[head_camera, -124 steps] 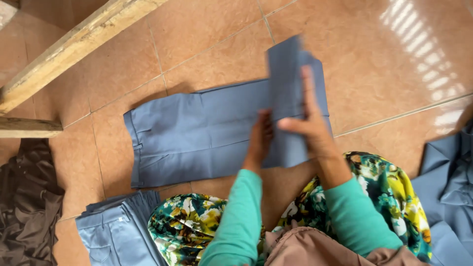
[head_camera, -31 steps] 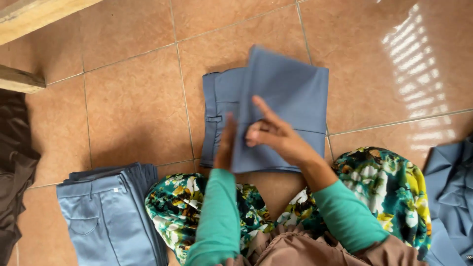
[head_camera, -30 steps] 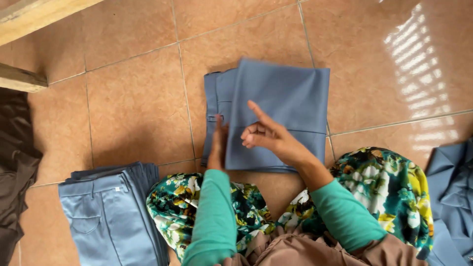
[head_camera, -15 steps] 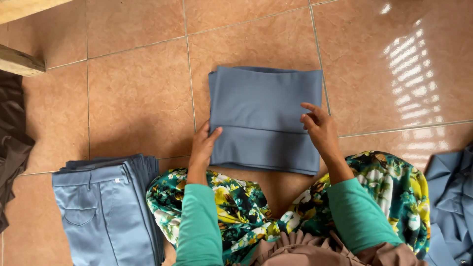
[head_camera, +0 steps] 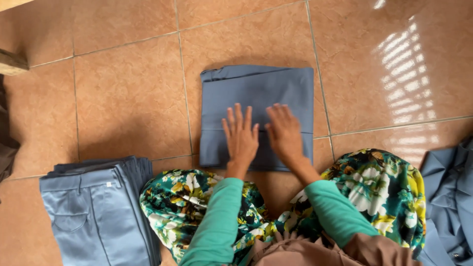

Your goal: Folding grey trousers into neat rectangles and stacking them on the floor.

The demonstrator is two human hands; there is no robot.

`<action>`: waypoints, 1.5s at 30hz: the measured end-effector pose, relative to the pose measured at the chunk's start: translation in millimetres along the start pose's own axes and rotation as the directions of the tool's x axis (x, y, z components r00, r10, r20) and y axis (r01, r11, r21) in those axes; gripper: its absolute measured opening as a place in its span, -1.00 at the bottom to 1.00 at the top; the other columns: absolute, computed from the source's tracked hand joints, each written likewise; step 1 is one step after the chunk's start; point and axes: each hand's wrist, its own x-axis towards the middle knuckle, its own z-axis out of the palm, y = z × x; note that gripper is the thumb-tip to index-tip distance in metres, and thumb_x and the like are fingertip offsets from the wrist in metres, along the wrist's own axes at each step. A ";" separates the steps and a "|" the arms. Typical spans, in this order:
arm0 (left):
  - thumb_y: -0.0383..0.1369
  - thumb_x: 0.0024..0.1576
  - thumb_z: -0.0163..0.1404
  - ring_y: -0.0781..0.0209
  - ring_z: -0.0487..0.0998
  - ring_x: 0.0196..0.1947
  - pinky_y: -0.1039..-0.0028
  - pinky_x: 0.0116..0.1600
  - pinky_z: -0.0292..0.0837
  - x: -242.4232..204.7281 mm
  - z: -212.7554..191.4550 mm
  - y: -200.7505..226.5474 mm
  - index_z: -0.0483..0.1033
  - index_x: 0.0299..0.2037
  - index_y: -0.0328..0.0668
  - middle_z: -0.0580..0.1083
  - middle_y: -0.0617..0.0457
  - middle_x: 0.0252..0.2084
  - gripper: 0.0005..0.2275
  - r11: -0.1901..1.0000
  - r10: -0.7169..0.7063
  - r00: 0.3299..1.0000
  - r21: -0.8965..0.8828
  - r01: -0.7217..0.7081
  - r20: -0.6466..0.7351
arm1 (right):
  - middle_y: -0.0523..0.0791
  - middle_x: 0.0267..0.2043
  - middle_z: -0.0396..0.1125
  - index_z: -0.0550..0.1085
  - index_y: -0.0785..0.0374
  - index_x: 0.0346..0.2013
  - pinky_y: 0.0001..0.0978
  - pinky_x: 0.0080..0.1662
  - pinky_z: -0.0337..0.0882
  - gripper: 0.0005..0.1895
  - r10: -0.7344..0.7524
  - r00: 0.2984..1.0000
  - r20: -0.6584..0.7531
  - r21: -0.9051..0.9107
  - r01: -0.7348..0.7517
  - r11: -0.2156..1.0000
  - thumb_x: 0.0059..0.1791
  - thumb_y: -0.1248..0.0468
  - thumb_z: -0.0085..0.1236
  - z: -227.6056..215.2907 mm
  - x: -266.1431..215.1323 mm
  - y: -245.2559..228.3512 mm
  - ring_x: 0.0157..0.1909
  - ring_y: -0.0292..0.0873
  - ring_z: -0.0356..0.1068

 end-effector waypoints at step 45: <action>-0.10 0.05 0.18 -0.24 0.26 0.40 0.02 0.28 0.35 -40.7 67.5 -151.1 0.00 0.52 0.00 0.17 -0.27 0.45 -0.17 0.757 -0.572 0.755 -0.150 0.636 0.321 | -0.28 0.63 -0.19 -0.01 -0.22 0.54 0.51 0.35 -0.06 -0.14 0.448 0.688 0.571 -0.458 -0.186 0.869 -0.04 0.41 -0.26 -39.0 -27.7 35.1 0.63 -0.11 -0.30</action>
